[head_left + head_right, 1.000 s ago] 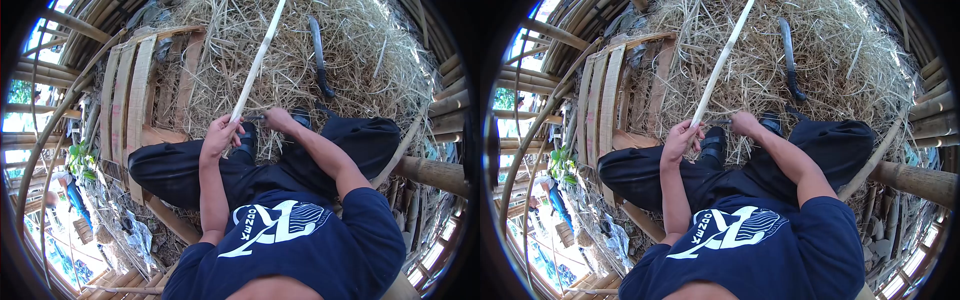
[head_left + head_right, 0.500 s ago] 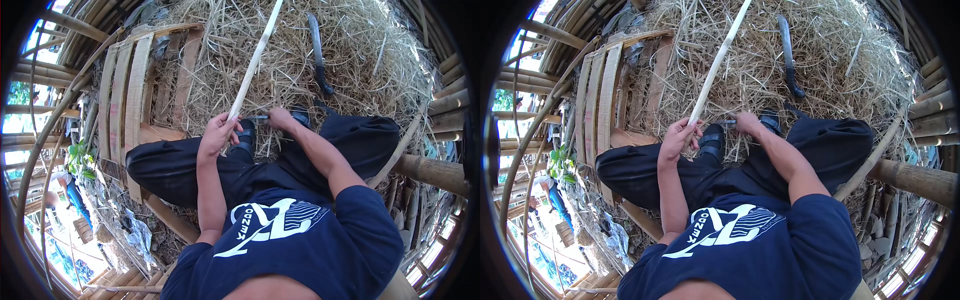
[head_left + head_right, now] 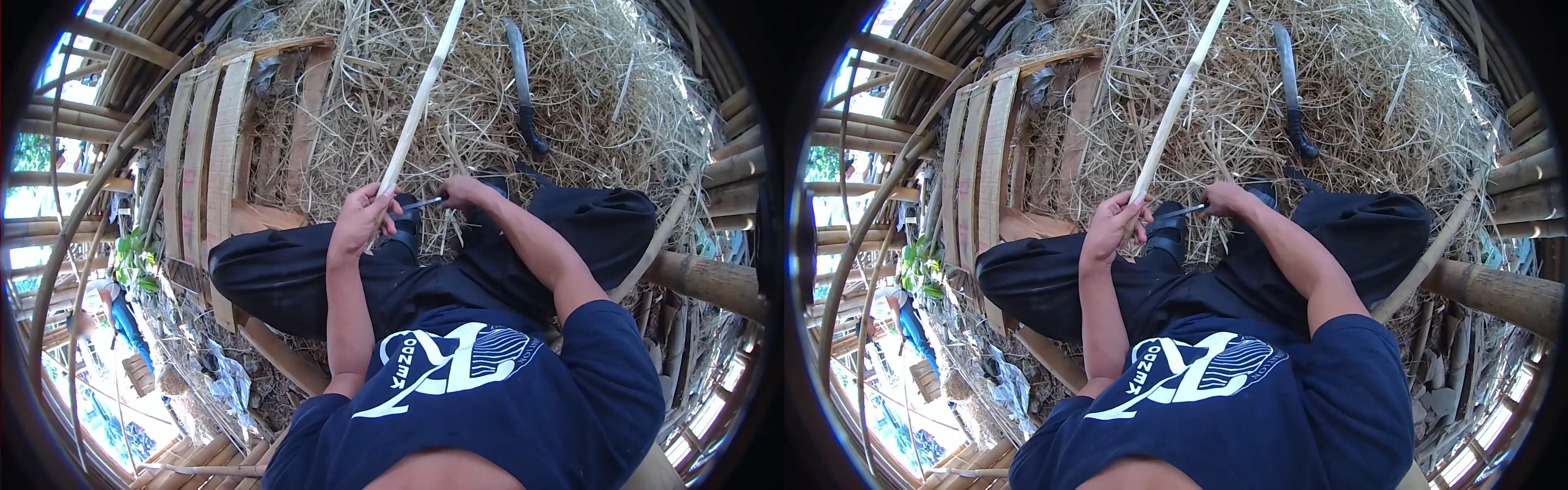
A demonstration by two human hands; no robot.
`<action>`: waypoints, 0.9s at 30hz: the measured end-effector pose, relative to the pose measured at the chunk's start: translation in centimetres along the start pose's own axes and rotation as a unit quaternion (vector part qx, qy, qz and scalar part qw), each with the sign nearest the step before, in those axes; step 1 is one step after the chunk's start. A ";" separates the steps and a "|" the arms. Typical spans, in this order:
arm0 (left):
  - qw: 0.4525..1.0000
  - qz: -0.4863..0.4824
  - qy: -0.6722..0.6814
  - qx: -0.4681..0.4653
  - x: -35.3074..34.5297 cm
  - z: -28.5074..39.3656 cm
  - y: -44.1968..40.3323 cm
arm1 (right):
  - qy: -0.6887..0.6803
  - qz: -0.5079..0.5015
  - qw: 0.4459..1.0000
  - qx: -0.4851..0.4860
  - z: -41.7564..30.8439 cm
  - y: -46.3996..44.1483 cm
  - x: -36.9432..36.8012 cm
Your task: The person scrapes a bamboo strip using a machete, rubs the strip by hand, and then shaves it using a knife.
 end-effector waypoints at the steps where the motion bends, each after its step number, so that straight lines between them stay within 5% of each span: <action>1: 1.000 -0.002 -0.002 0.000 -0.2 0.1 0.0 | 0.009 -0.026 1.000 0.008 0.0 0.2 -0.5; 6: 1.000 0.001 -0.002 -0.003 0.0 0.3 0.4 | 0.015 0.028 0.991 -0.132 3.2 0.2 0.1; 8: 1.000 -0.003 -0.007 -0.006 -0.2 0.3 0.2 | -0.019 0.020 0.997 -0.078 2.1 0.3 0.9; 10: 1.000 0.000 -0.003 -0.001 -0.3 0.1 0.0 | -0.026 -0.157 0.987 -0.022 1.1 0.3 -1.5; 15: 1.000 -0.004 0.002 -0.005 -0.1 0.4 0.4 | 0.027 0.025 0.989 -0.144 2.9 0.9 1.9; 20: 1.000 0.002 0.006 0.003 -0.2 0.3 0.1 | 0.006 0.001 0.997 -0.079 2.3 3.4 8.2; 22: 1.000 0.000 -0.007 -0.001 -0.1 0.2 0.1 | 0.044 -0.077 0.994 -0.068 4.2 4.5 9.5; 24: 1.000 -0.003 -0.006 0.000 -0.1 0.2 0.1 | 0.067 -0.227 0.957 -0.166 3.9 8.5 12.3; 27: 1.000 -0.004 -0.004 0.001 -0.5 0.1 0.0 | 0.103 -0.307 0.921 -0.217 8.2 11.2 11.5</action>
Point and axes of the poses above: each hand's wrist, its own y-axis away from the middle knuckle, its own x-axis out of the back of the hand, z = x × y, the point moved 7 cm from there along -y, towards the middle knuckle, and after that the axes turned 6 degrees about y, right-handed, at the moved point
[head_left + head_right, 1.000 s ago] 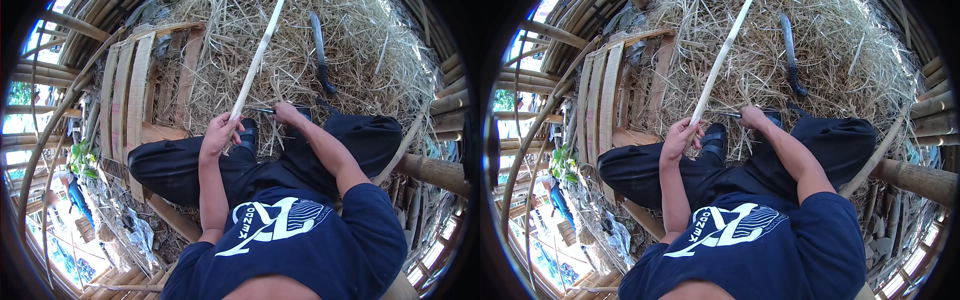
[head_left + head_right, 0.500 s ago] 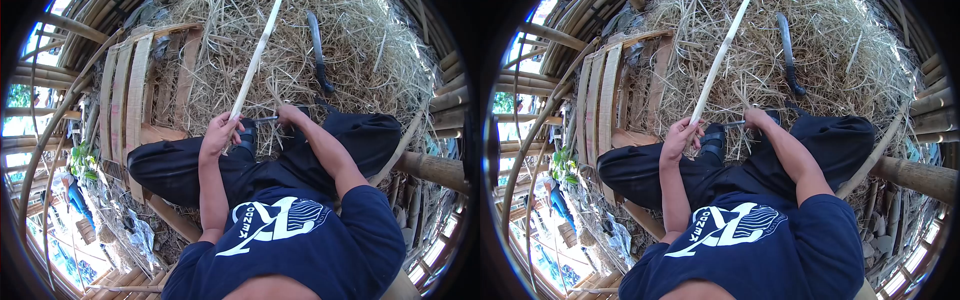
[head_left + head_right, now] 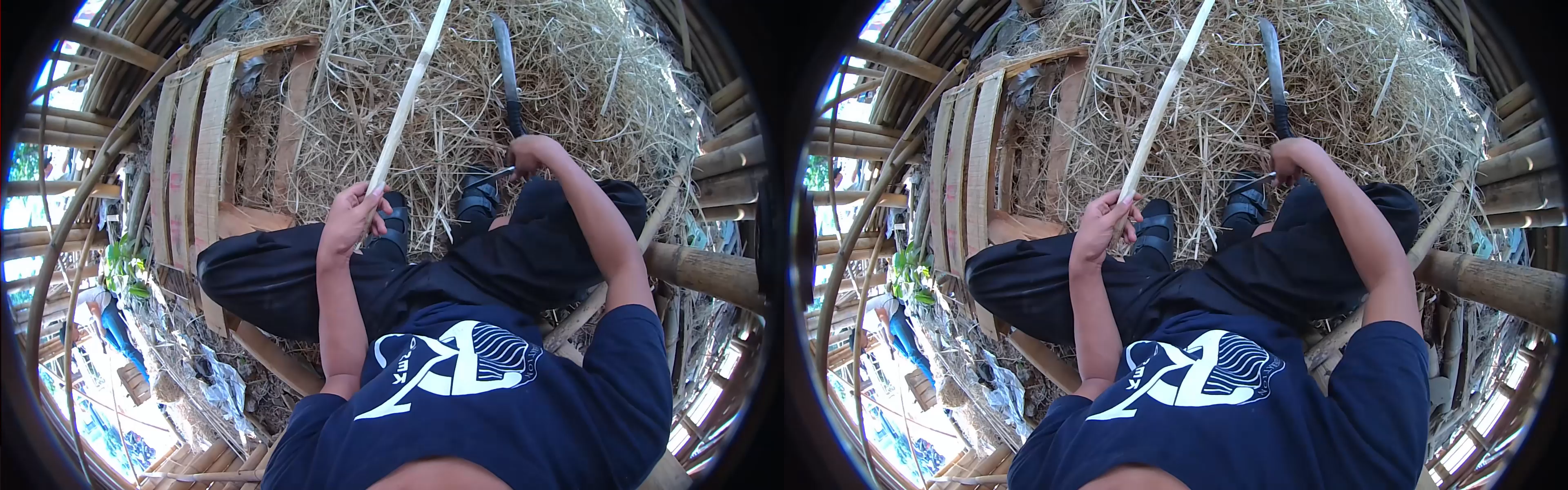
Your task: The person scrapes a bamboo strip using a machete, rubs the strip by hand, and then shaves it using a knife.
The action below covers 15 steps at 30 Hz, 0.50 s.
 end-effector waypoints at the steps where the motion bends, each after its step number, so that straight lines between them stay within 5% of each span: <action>1: 1.000 0.004 0.000 0.002 0.0 0.0 0.0 | 0.001 0.000 1.000 -0.001 0.6 -0.2 -0.9; 5: 1.000 0.002 -0.004 0.008 -0.1 0.1 0.2 | -0.168 -0.089 0.982 0.020 1.7 -2.8 -5.7; 7: 1.000 -0.004 0.000 0.001 -0.3 0.2 0.0 | -0.092 0.010 0.994 -0.061 2.9 -3.1 -5.2; 8: 1.000 -0.006 -0.001 0.001 -0.4 0.3 0.0 | -0.015 0.103 0.993 -0.057 4.8 -6.0 -5.3; 13: 1.000 0.005 0.002 0.006 -0.6 0.2 -0.2 | -0.015 0.199 0.980 0.028 0.6 -3.7 -3.2; 15: 1.000 0.000 0.005 0.003 -0.5 0.2 -0.1 | 0.075 0.102 0.991 0.033 -0.3 -5.0 -5.6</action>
Point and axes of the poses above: each hand's wrist, its own y-axis away from the middle knuckle, its own x-axis out of the back of the hand, z = x × y, the point moved 7 cm from there along -y, towards the middle knuckle, and after that the axes turned 6 degrees about y, right-handed, at the moved point
